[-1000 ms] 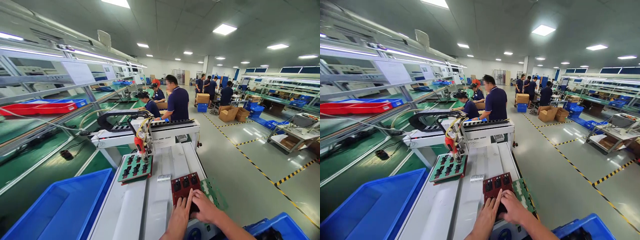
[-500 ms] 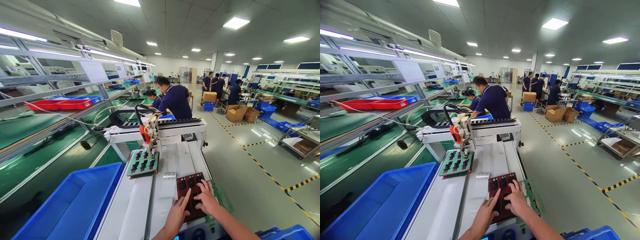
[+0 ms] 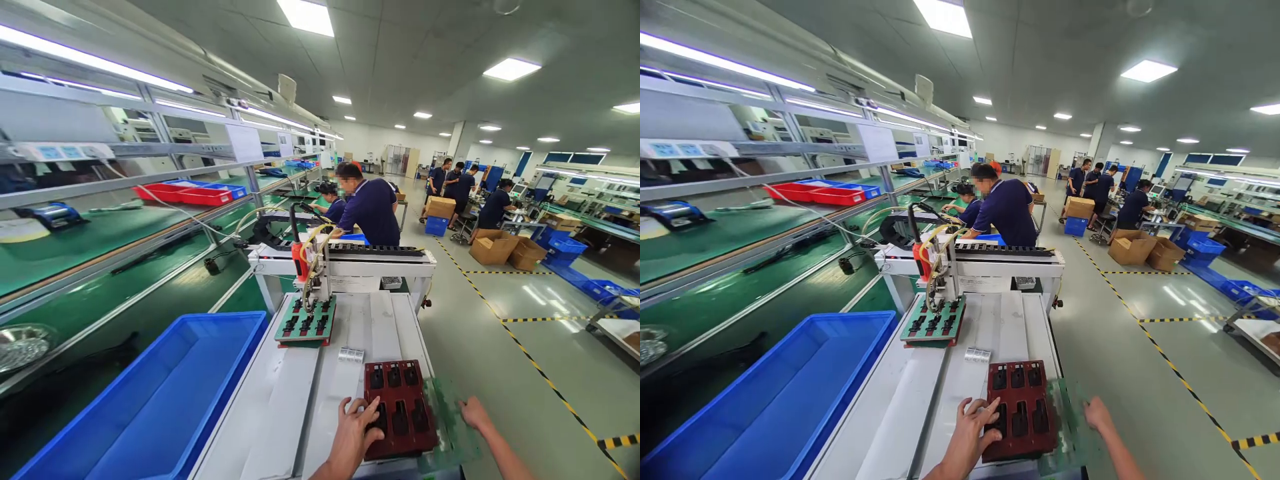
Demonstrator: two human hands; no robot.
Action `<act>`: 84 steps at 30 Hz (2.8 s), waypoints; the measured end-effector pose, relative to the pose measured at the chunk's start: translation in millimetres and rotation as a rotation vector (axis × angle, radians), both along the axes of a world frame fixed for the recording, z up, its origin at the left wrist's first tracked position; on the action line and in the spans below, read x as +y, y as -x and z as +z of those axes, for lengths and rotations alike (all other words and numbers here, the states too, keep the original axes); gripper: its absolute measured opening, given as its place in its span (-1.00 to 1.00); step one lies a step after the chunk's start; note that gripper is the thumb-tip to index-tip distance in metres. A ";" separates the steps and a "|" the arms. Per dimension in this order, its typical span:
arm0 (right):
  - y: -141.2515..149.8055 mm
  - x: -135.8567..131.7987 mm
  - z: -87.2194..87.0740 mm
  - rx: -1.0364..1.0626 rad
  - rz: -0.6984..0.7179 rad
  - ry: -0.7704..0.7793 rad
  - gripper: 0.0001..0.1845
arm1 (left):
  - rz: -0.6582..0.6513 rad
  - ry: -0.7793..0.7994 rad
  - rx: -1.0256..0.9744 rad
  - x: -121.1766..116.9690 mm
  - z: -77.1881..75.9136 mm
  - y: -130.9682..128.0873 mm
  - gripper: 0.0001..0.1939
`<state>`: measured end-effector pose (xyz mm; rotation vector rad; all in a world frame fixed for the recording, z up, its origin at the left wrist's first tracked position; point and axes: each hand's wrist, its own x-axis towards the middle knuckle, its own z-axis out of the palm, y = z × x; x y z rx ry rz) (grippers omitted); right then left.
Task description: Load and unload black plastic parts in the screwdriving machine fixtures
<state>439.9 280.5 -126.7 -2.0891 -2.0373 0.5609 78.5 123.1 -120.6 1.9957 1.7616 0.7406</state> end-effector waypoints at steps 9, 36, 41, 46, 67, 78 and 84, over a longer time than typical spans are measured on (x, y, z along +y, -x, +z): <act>-24.0 32.5 104.8 0.163 0.055 -0.202 -0.47 | -0.039 0.075 -0.031 -8.9 10.7 10.7 -0.35; 88.9 -9.0 14.5 0.458 0.178 -0.031 -0.20 | 0.090 0.062 -0.141 -1.9 16.2 40.8 -0.43; 132.7 12.3 5.6 0.282 0.191 -0.218 -0.14 | -0.044 0.195 -0.002 15.6 44.4 26.4 -0.22; 204.8 31.4 -11.2 0.150 0.205 -0.385 -0.25 | -0.186 0.321 0.131 42.0 61.2 11.0 0.00; 173.8 -26.8 -73.8 -0.035 0.287 -0.486 -0.30 | -0.077 0.392 0.052 60.5 42.9 4.8 -0.46; 184.7 -77.7 0.3 0.242 0.284 -0.581 -0.46 | -0.154 0.181 -0.246 32.7 3.5 42.7 -0.17; 200.5 -174.8 8.5 0.560 0.302 -0.356 -0.58 | 0.027 0.103 -0.236 5.1 -11.9 123.6 -0.53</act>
